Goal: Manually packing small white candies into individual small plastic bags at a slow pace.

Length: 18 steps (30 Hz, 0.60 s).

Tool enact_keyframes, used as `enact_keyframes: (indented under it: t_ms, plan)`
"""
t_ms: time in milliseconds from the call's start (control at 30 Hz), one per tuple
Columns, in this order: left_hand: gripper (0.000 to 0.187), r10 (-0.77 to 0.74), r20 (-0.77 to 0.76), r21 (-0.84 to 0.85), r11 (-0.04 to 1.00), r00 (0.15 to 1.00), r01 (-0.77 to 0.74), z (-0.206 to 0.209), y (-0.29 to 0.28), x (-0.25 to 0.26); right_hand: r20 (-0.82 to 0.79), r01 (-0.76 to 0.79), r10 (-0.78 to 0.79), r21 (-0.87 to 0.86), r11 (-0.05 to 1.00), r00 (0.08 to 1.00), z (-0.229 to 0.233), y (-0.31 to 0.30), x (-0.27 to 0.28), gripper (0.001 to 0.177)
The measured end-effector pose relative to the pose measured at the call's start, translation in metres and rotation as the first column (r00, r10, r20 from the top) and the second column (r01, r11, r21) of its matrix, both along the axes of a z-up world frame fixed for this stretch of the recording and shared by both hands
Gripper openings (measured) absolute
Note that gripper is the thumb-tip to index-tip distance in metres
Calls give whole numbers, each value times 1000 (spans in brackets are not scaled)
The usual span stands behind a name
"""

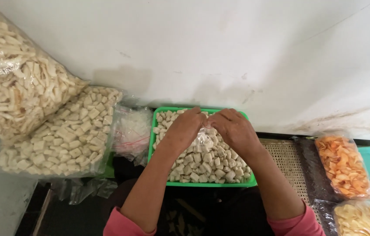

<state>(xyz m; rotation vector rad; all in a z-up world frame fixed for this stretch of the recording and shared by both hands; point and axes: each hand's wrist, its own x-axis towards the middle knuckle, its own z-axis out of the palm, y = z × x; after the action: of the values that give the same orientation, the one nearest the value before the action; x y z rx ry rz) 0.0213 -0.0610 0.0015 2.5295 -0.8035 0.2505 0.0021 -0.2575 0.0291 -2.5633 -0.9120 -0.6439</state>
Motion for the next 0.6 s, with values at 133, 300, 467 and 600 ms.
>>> enact_keyframes:
  t_ms: [133, 300, 467, 600]
  plan:
    - [14, -29, -32, -45, 999, 999, 28, -5, 3, 2, -175, 43, -25, 99, 994, 984, -12, -11, 1, 17]
    - [11, -99, -54, -118, 989, 994, 92, -13, 4, 12, -210, 46, -32, 64, 997, 977, -37, -23, 15, 7]
    - [9, -117, -85, -163, 981, 989, 102, -21, 13, 21, -246, 24, -31, -29, 999, 969, -16, -13, 2, 29]
    - [10, -174, -149, -306, 944, 973, 122, -9, 19, 15, -417, -2, -24, -60, 998, 909, -22, -7, 4, 45]
